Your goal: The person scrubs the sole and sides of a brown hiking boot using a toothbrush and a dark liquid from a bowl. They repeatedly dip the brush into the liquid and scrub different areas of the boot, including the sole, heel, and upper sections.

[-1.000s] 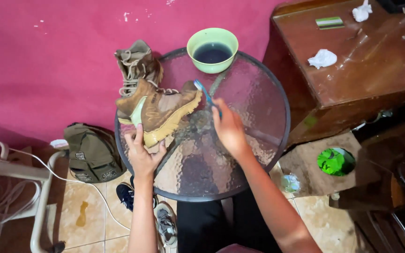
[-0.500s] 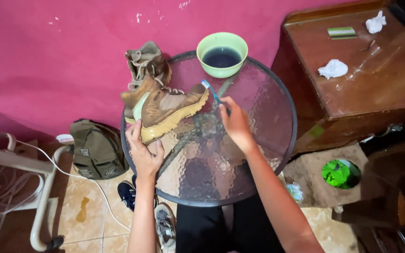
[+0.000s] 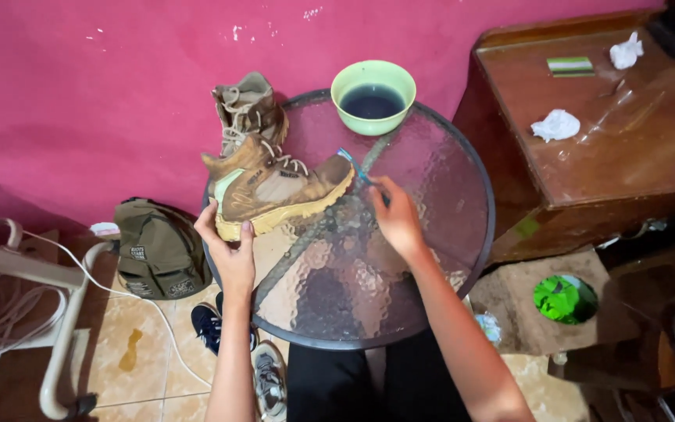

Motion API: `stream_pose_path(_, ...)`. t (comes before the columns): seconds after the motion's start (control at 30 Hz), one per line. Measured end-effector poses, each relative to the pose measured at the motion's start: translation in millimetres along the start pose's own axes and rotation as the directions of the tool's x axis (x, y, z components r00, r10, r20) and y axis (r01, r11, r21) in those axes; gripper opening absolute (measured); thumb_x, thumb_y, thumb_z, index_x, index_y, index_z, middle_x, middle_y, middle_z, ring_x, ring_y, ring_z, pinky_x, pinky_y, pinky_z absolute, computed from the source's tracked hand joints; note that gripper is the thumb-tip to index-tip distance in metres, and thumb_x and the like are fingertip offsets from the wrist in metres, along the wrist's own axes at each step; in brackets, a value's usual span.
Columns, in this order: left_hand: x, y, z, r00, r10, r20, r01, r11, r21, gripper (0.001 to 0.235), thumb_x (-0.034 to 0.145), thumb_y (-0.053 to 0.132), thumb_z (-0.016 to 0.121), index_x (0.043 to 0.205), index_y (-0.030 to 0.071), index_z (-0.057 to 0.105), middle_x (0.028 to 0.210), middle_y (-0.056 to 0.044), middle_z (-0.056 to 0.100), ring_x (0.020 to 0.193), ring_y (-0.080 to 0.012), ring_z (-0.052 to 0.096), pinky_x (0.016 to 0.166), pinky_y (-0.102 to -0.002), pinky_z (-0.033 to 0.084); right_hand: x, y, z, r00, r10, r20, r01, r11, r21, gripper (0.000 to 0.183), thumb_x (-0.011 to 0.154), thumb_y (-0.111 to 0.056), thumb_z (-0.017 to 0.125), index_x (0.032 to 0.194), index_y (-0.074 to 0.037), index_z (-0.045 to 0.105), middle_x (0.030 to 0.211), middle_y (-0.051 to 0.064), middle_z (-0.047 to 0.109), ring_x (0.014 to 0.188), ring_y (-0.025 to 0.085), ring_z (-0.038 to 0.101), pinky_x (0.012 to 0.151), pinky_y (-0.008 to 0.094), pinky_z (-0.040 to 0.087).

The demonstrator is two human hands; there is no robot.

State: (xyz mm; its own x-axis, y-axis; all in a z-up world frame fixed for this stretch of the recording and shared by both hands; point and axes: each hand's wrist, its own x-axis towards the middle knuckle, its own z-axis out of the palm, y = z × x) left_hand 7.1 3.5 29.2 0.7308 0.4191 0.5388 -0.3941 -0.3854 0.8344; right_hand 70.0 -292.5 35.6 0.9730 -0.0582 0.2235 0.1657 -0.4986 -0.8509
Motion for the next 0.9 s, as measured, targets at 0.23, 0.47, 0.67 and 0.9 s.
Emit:
stream_pose_path(0.23,1,5,-2,0.998,-0.067,-0.009,0.066,0.997,-0.05,0.058,0.096,0.013,0.068,0.146,0.009,0.038,0.149,-0.021,0.048,0.147,-0.0376,0.039,0.123,-0.05,0.026,-37,4,1,0.986,-0.009,-0.168,-0.012,0.992,-0.126,0.025,0.099,-0.022,0.066,0.124,-0.02,0.071,0.111,0.01,0.077,0.108,0.03,0.071,0.092,0.044,0.056)
stream_pose_path(0.47,3,6,-1,0.999,-0.046,-0.002,0.046,0.999,-0.011,0.06,0.097,0.015,0.069,0.147,0.011,0.037,0.151,-0.019,0.046,0.148,-0.0359,0.038,0.124,-0.049,0.024,-24,-19,1,0.996,0.015,-0.085,-0.022,0.996,-0.081,0.026,0.102,-0.029,0.058,0.125,-0.023,0.069,0.112,0.013,0.076,0.109,0.035,0.07,0.094,0.049,0.055)
stream_pose_path(0.67,2,13,1,0.995,-0.098,-0.027,0.098,0.995,0.008,0.06,0.097,0.018,0.07,0.147,0.013,0.039,0.15,-0.019,0.048,0.145,-0.0359,0.041,0.12,-0.049,0.032,-93,-62,-4,0.983,0.136,-0.121,-0.146,0.986,-0.079,0.028,0.104,-0.027,0.053,0.131,-0.025,0.064,0.106,0.021,0.075,0.103,0.044,0.07,0.087,0.055,0.056)
stream_pose_path(0.9,1,25,-2,0.985,-0.173,0.01,0.172,0.984,0.044,0.083,0.083,0.028,0.086,0.149,0.017,0.037,0.153,-0.022,0.047,0.144,-0.0398,0.042,0.103,-0.049,0.052,-117,-77,20,0.983,0.174,-0.064,-0.177,0.984,-0.029,0.029,0.105,-0.026,0.048,0.133,-0.027,0.054,0.097,0.024,0.075,0.097,0.048,0.071,0.083,0.058,0.056)
